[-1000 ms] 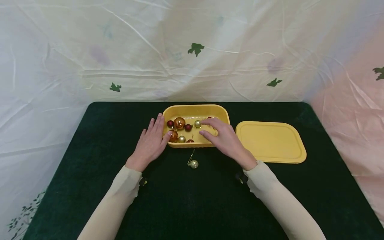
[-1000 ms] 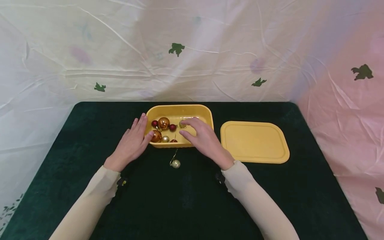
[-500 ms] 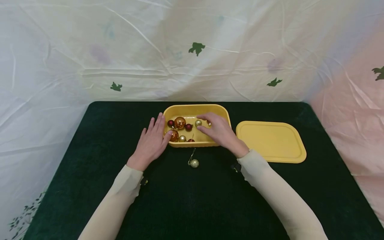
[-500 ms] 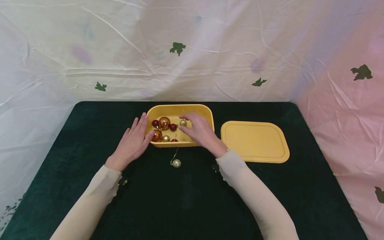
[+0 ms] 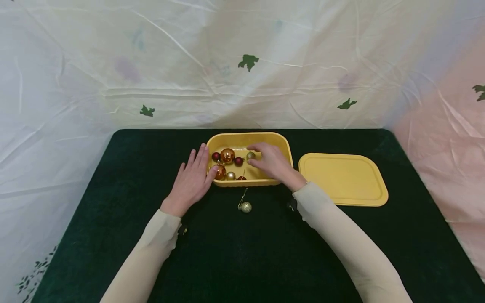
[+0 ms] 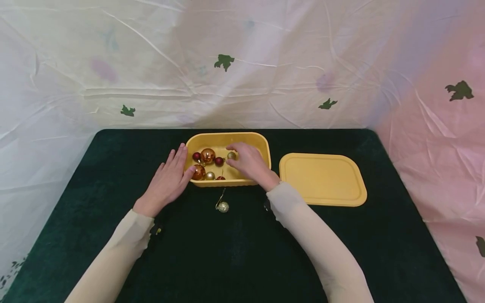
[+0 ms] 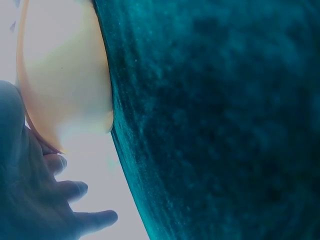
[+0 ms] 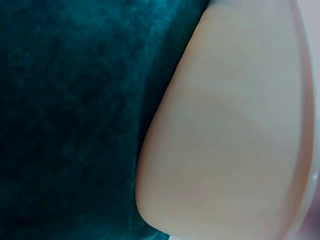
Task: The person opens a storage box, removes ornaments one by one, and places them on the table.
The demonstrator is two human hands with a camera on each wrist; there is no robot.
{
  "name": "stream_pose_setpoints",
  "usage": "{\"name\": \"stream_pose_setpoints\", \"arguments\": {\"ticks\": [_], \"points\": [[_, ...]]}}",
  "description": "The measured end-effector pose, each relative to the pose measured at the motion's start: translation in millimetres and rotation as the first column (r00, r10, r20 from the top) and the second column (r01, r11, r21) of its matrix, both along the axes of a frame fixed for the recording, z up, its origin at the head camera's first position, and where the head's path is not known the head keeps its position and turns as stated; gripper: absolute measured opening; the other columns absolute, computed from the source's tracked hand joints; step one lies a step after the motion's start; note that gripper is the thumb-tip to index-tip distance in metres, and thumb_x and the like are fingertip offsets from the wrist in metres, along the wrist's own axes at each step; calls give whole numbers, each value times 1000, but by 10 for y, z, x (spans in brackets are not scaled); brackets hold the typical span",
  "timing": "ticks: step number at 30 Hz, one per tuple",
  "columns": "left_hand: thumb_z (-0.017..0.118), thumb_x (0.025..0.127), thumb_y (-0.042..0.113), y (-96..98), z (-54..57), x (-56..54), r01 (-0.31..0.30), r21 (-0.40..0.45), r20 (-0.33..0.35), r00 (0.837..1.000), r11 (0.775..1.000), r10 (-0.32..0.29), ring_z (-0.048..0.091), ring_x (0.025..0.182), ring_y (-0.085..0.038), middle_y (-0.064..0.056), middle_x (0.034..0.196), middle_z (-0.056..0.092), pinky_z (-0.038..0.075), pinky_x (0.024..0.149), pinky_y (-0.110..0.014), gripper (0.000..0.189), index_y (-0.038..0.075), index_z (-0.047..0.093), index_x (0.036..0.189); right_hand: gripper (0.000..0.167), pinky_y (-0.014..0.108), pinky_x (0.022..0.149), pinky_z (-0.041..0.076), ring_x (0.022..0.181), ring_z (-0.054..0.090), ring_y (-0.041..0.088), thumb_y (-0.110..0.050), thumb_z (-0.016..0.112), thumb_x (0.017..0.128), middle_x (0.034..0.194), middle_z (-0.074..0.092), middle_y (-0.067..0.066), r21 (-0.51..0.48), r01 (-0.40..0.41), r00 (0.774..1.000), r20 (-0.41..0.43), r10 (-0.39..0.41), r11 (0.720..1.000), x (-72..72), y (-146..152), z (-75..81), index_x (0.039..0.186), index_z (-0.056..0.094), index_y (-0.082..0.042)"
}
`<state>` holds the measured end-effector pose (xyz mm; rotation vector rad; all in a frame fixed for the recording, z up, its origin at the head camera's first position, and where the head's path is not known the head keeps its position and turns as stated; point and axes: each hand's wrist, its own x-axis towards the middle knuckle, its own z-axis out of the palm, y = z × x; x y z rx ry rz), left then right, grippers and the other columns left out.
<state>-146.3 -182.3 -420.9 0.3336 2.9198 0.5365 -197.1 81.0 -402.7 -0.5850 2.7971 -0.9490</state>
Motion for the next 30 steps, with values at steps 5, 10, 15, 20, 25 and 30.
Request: {"name": "stream_pose_setpoints", "arguments": {"ticks": [5,10,15,20,25,30], "points": [[30,110,55,6,1,7,-6,6,12,1000,1000,6,-1,159,-35,-4,174,-7,13,121,-68,78,15,-5,167,47,49,109,46,129,58,33,-22,74,98,143,62,14,18,-6,999,42,5,1000,-61,7,-37,140,63,-5],[31,110,55,11,-4,6,-10,9,14,1000,1000,10,-1,159,-35,-4,174,-7,14,121,-68,78,15,-6,167,47,48,107,47,127,58,32,-22,73,98,141,62,14,37,2,997,81,-5,999,-101,9,-59,141,62,-5],[31,110,55,21,-5,-3,-13,4,15,1000,1000,13,1,159,-36,-4,174,-7,14,121,-68,78,16,-7,167,44,45,105,49,123,61,30,-19,73,98,137,65,14,47,-1,996,91,-3,999,-131,1,-71,139,64,-4],[31,110,54,21,6,-1,-15,2,15,1000,1000,15,2,159,-36,-5,174,-7,15,121,-68,78,16,-7,167,39,43,102,51,116,64,28,-14,72,97,129,69,14,39,-18,997,75,15,999,-158,-10,-96,134,66,-1],[30,110,55,21,1,-6,-17,4,10,1000,1000,17,2,159,-37,-5,174,-5,15,121,-68,79,16,-7,167,34,44,105,48,119,63,30,-8,70,96,128,69,15,57,-24,998,55,21,998,-170,-21,-111,130,69,0],[31,110,55,26,10,1,-20,0,17,1000,1000,20,2,159,-36,-5,174,-6,15,121,-68,78,16,-6,167,30,45,106,48,120,63,30,-7,68,97,129,69,15,69,-18,999,38,15,997,-173,-30,-123,127,71,0]]}}
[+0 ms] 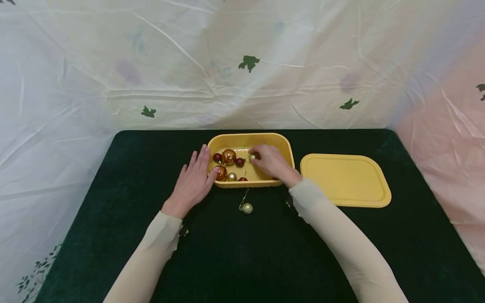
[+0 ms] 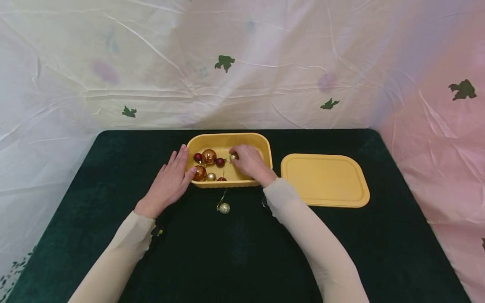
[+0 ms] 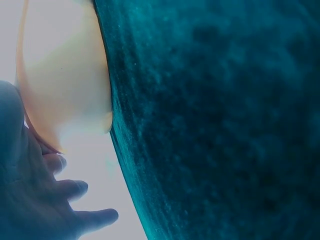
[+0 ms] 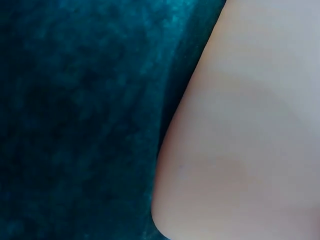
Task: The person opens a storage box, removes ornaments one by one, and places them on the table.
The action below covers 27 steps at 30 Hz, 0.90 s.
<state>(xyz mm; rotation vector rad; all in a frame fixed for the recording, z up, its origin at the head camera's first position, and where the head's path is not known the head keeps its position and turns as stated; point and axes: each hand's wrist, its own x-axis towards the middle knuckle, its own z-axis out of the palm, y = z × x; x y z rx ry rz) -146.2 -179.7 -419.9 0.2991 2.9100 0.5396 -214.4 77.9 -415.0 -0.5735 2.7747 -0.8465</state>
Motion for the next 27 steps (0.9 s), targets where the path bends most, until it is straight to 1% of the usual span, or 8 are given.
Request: {"name": "stream_pose_setpoints", "arguments": {"ticks": [4,7,10,14,18,23,27], "points": [[31,110,55,7,3,5,-1,0,11,1000,1000,1,0,159,-35,-4,174,-7,15,121,-67,78,16,-7,167,29,44,103,50,116,64,29,-9,68,99,127,70,15,-20,7,1000,-25,-8,1000,19,13,18,127,71,-1],[31,110,54,6,5,2,-2,6,17,1000,1000,2,0,159,-36,-4,174,-8,15,121,-68,78,16,-7,167,30,43,99,52,114,66,28,-10,68,99,125,71,14,-59,23,999,-36,-25,998,45,30,54,128,71,-2],[31,111,53,4,9,-1,-2,15,17,1000,1000,1,-1,159,-36,-4,174,-8,15,121,-68,78,16,-7,167,30,44,99,52,114,66,27,-11,69,99,125,71,13,-87,35,998,-53,-39,996,88,53,98,128,71,-3],[30,110,54,1,13,-3,6,10,16,1000,1000,-6,-2,159,-33,-3,174,-9,14,121,-68,78,16,-7,167,30,44,101,52,115,67,27,-14,69,100,127,70,12,-123,36,997,-65,-44,992,170,95,149,129,71,-4],[29,110,55,-6,14,-3,8,7,14,1000,1000,-8,-2,159,-31,-2,174,-10,14,121,-68,77,15,-6,167,31,44,100,53,114,67,27,-14,70,100,127,70,11,-182,33,996,-72,-46,983,261,145,183,129,71,-4],[31,111,53,-10,15,-2,6,7,5,1000,1000,-6,-2,159,-32,-2,174,-9,14,121,-68,77,15,-4,167,31,44,100,54,113,67,26,-13,70,100,126,69,11,-238,26,996,-76,-45,971,389,213,231,130,70,-4],[32,111,52,-8,7,-1,9,8,-10,1000,1000,-9,-1,159,-33,-4,174,-6,13,122,-67,76,14,-2,167,32,44,100,54,113,67,25,-15,71,100,126,69,10,-255,23,995,-84,-46,967,498,262,276,130,70,-5]]}}
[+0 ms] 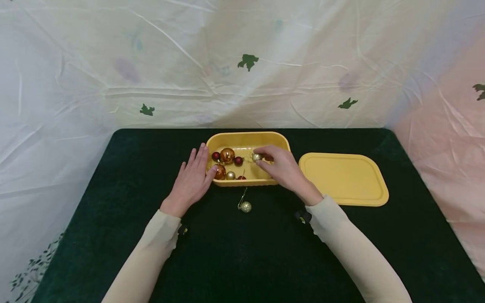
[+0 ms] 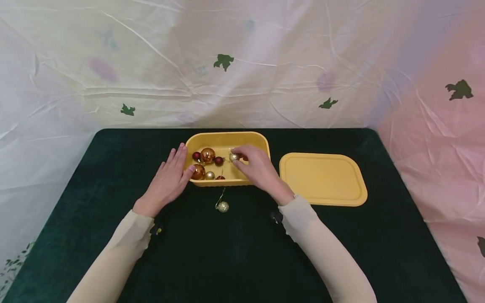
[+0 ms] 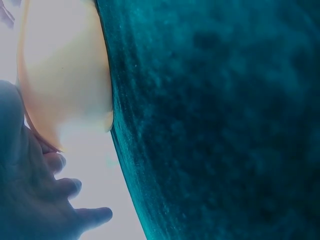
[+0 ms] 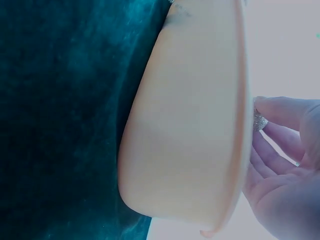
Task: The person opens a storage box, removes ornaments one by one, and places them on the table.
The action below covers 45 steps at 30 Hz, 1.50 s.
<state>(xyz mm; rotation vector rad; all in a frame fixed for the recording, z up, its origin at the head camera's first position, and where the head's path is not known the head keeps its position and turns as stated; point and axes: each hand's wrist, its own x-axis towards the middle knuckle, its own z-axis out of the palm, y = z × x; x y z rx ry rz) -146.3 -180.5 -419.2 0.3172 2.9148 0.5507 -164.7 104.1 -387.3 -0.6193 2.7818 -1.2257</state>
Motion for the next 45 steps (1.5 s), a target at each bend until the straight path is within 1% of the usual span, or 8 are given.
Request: {"name": "stream_pose_setpoints", "arguments": {"ticks": [4,10,13,19,27,32,38,45], "points": [[32,111,52,-5,-7,2,1,7,-7,1000,1000,-1,-1,159,-33,-4,174,-6,12,122,-66,76,13,-1,167,32,44,100,55,113,68,24,-15,72,99,123,70,9,-30,-12,1000,-14,12,999,104,25,53,129,70,-6],[31,111,52,-5,-11,1,1,13,-13,1000,1000,0,-4,159,-32,-4,174,-7,10,123,-65,76,12,0,167,31,42,98,56,113,69,21,-16,73,99,122,70,6,-45,-30,999,-33,29,999,231,52,92,129,71,-8],[30,111,52,-4,-13,6,5,13,-16,1000,1000,-5,-4,159,-32,-4,174,-7,9,124,-64,76,12,-1,167,32,44,96,57,110,69,20,-15,74,98,121,71,6,-60,-51,997,-52,48,997,296,69,98,129,71,-8],[30,111,52,-5,-20,25,14,16,-37,999,1000,-14,0,159,-35,-8,174,-2,11,124,-62,76,10,1,167,31,47,92,59,103,68,18,-13,75,96,121,72,5,-89,-93,992,-91,84,992,436,85,89,127,72,-10],[30,111,52,-3,-14,23,13,12,-30,999,1000,-13,-1,159,-35,-8,174,-4,11,124,-62,76,10,0,167,32,43,99,56,115,66,15,-16,74,98,127,70,0,-65,-128,989,-78,123,990,603,84,98,129,71,-14],[30,111,52,-4,-12,20,13,7,-22,1000,1000,-12,-2,159,-35,-6,174,-7,9,124,-62,76,11,-2,167,32,43,99,55,117,65,14,-17,74,98,128,69,-1,-56,-156,986,-70,152,986,685,96,75,130,70,-15],[30,111,51,0,-15,23,14,4,-24,1000,1000,-14,-4,159,-33,-7,174,-7,10,124,-62,76,11,-3,167,33,41,96,56,115,65,10,-17,74,98,126,69,-4,-25,-177,982,-69,175,984,782,153,30,130,69,-17],[30,111,51,-1,-13,33,15,6,-21,1000,1000,-15,-4,159,-33,-6,173,-8,9,124,-62,76,11,-3,167,36,40,99,55,120,64,12,-15,75,96,131,68,-2,-14,-201,979,-51,200,980,870,220,-66,132,68,-16]]}}
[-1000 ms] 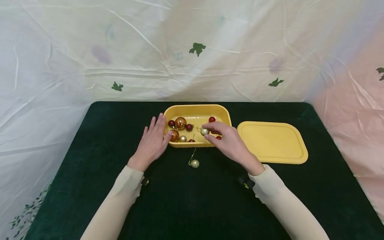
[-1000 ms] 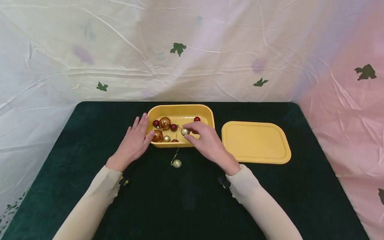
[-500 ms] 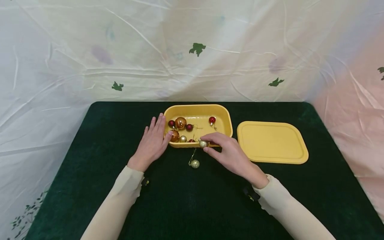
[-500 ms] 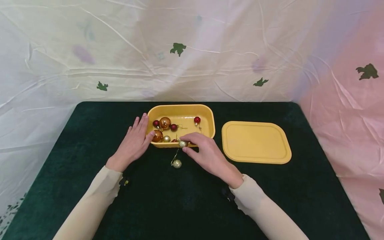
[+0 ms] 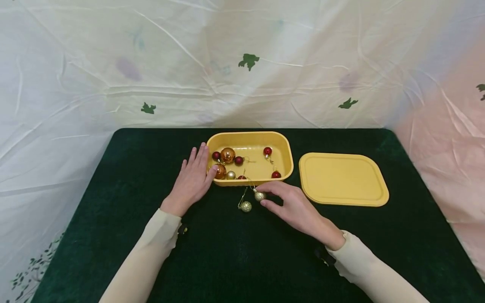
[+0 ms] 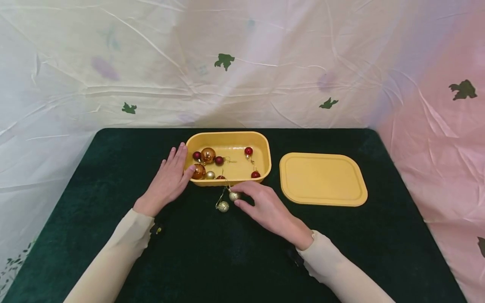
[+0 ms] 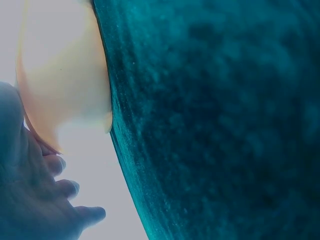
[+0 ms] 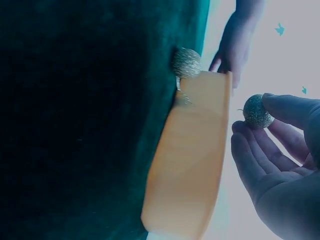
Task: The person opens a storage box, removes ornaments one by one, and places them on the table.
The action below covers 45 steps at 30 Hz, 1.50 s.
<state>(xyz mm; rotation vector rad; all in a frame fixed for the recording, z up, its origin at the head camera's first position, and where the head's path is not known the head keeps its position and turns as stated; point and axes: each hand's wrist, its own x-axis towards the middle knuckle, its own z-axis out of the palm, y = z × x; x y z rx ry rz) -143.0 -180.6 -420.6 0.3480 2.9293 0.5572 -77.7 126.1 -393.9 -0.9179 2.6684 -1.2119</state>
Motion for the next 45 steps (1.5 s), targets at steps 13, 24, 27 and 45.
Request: {"name": "stream_pose_setpoints", "arguments": {"ticks": [13,24,27,45], "points": [[30,111,51,8,-1,0,6,0,1,1000,1000,-6,-4,159,-33,-7,174,-8,9,124,-63,76,10,-2,167,34,37,97,56,114,66,9,-14,77,94,123,71,-4,63,-3,999,40,0,998,39,37,-158,127,71,-17],[31,111,51,5,6,-5,3,2,11,1000,1000,-3,-5,159,-31,-5,173,-9,9,124,-62,76,11,-3,167,35,40,93,57,111,67,11,-15,76,94,122,71,-3,123,-33,998,57,27,992,9,24,-255,128,70,-16],[31,111,51,0,4,-5,4,3,10,1000,1000,-4,-4,159,-31,-6,174,-8,9,124,-63,76,10,-2,167,34,40,93,57,110,67,12,-16,75,95,122,71,-2,145,-47,998,57,39,988,-1,5,-278,129,69,-16],[31,111,51,-11,-17,-6,3,5,0,1000,1000,-3,-3,159,-32,-8,174,-6,10,124,-63,77,10,-3,167,33,41,90,58,108,68,14,-17,76,95,120,72,2,202,-86,996,53,77,976,-71,-36,-351,127,70,-13]]}}
